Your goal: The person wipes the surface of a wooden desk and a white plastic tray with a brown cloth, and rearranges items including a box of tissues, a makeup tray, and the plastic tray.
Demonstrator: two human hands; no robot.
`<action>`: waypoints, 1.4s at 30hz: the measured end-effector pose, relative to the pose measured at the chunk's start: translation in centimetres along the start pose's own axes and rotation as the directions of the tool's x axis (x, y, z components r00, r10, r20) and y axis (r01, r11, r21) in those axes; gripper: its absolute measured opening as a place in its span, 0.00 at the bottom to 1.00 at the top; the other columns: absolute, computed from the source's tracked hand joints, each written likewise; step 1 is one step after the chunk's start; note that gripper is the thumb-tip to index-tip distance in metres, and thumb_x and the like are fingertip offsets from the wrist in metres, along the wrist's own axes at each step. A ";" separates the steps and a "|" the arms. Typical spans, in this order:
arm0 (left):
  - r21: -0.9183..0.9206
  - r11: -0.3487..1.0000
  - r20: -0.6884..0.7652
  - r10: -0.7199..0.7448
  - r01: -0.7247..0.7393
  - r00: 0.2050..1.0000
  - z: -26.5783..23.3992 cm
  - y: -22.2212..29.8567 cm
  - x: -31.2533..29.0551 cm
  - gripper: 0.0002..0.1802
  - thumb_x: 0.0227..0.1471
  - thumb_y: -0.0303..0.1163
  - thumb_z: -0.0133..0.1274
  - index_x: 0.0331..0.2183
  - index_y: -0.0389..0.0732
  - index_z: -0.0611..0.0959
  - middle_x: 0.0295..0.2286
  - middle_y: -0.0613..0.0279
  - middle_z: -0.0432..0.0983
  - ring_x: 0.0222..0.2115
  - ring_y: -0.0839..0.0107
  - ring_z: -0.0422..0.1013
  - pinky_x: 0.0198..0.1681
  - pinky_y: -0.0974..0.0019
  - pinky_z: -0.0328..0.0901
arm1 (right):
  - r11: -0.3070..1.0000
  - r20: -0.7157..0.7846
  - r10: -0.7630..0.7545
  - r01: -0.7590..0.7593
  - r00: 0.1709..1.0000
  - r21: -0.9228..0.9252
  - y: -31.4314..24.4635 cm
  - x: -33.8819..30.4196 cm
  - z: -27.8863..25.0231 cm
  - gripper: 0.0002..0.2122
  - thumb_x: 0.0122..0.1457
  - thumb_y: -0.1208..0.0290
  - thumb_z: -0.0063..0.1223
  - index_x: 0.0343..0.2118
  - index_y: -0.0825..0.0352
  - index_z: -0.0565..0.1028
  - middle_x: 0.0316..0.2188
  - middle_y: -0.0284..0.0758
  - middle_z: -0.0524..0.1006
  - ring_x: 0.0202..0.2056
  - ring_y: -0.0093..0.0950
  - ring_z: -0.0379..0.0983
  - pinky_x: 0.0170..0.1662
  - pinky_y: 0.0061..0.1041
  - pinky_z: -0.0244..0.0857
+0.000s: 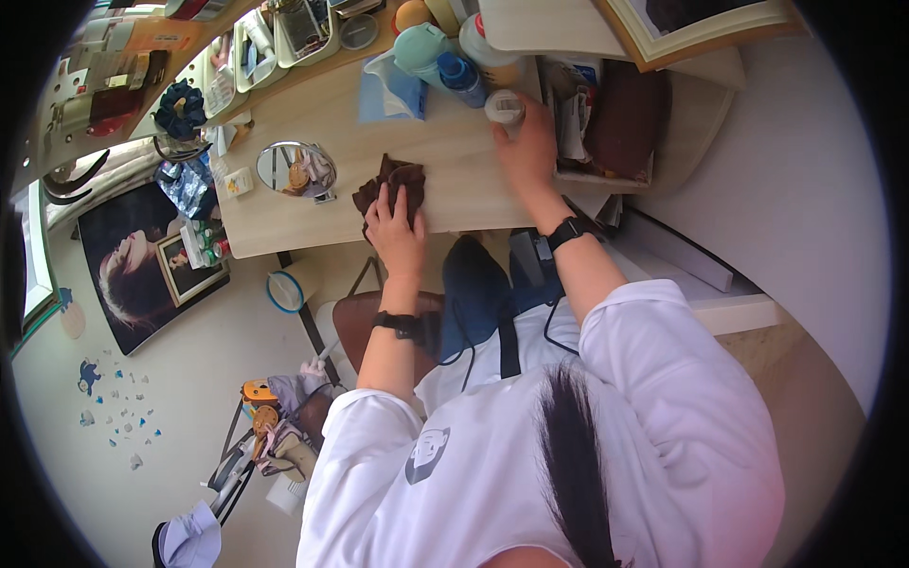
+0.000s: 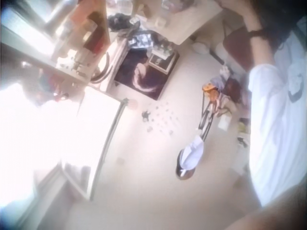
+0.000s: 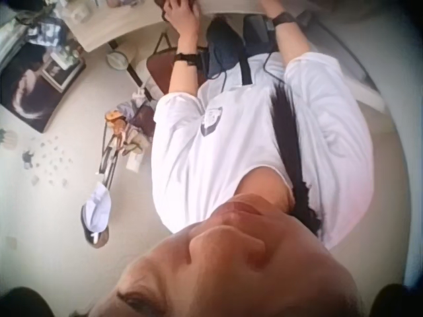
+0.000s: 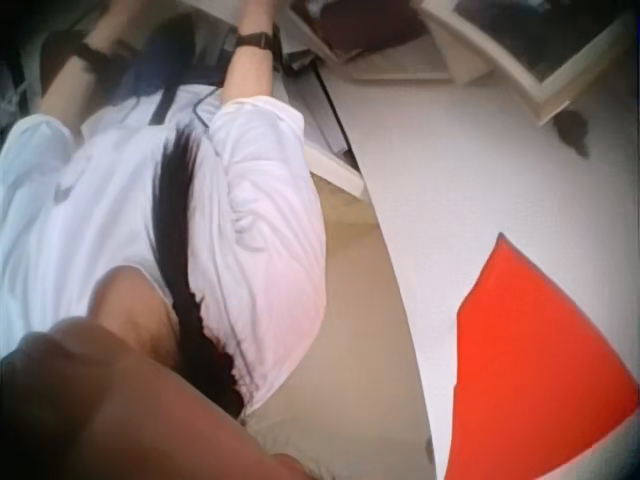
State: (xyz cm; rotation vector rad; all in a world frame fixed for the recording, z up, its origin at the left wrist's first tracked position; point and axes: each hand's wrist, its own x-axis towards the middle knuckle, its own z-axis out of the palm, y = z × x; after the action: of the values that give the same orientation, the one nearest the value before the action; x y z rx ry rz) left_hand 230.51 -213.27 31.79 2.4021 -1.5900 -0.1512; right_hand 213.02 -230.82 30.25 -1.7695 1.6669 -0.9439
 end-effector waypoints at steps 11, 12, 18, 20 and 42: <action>-0.048 0.996 0.079 0.081 -0.077 0.994 -0.7 -2.9 0.3 0.34 0.42 0.32 0.61 0.55 0.47 0.75 0.61 0.57 0.59 0.53 0.49 0.59 0.52 0.47 0.57 | 0.998 0.071 0.040 -0.043 0.997 0.038 -1.1 -1.1 -1.0 0.30 0.49 0.74 0.64 0.57 0.62 0.67 0.50 0.42 0.70 0.47 0.42 0.71 0.46 0.35 0.68; -0.073 0.991 0.078 0.121 -0.116 0.990 -0.7 -3.4 0.5 0.34 0.42 0.33 0.62 0.54 0.47 0.75 0.61 0.57 0.59 0.53 0.49 0.59 0.52 0.48 0.57 | 0.999 -0.019 -0.001 0.000 1.000 -0.037 -1.2 -1.7 -1.1 0.26 0.50 0.75 0.62 0.54 0.64 0.69 0.48 0.39 0.72 0.42 0.37 0.73 0.42 0.32 0.69; -0.219 0.918 0.147 0.367 -0.332 0.918 -3.0 -8.6 1.6 0.33 0.38 0.30 0.63 0.52 0.48 0.78 0.59 0.59 0.63 0.52 0.52 0.61 0.50 0.51 0.59 | 0.978 0.117 0.178 -0.189 0.977 0.087 -4.6 -6.7 1.6 0.15 0.54 0.76 0.57 0.46 0.67 0.73 0.38 0.36 0.76 0.32 0.25 0.74 0.34 0.22 0.68; -0.285 0.871 0.170 0.457 -0.400 0.873 -3.9 -11.2 1.3 0.33 0.36 0.30 0.63 0.50 0.49 0.80 0.57 0.63 0.66 0.51 0.54 0.63 0.49 0.53 0.60 | 0.966 0.191 0.186 -0.215 0.964 0.145 -7.4 -8.0 4.5 0.15 0.55 0.75 0.57 0.46 0.67 0.73 0.38 0.36 0.76 0.31 0.25 0.74 0.34 0.22 0.68; -0.033 0.985 -0.108 0.164 -0.168 0.981 -7.8 -38.9 14.1 0.25 0.44 0.32 0.60 0.48 0.47 0.81 0.53 0.60 0.69 0.50 0.52 0.62 0.52 0.49 0.61 | 0.783 0.572 0.219 -0.492 0.790 0.381 -18.7 -9.7 18.2 0.06 0.62 0.72 0.55 0.38 0.68 0.74 0.28 0.28 0.77 0.29 0.18 0.77 0.29 0.18 0.68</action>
State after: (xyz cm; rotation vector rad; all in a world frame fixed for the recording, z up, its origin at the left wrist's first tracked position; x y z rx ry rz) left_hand 272.42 -210.60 29.62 2.1958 -1.7120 -0.0258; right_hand 238.94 -220.83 32.23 -1.1263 1.2028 -0.5933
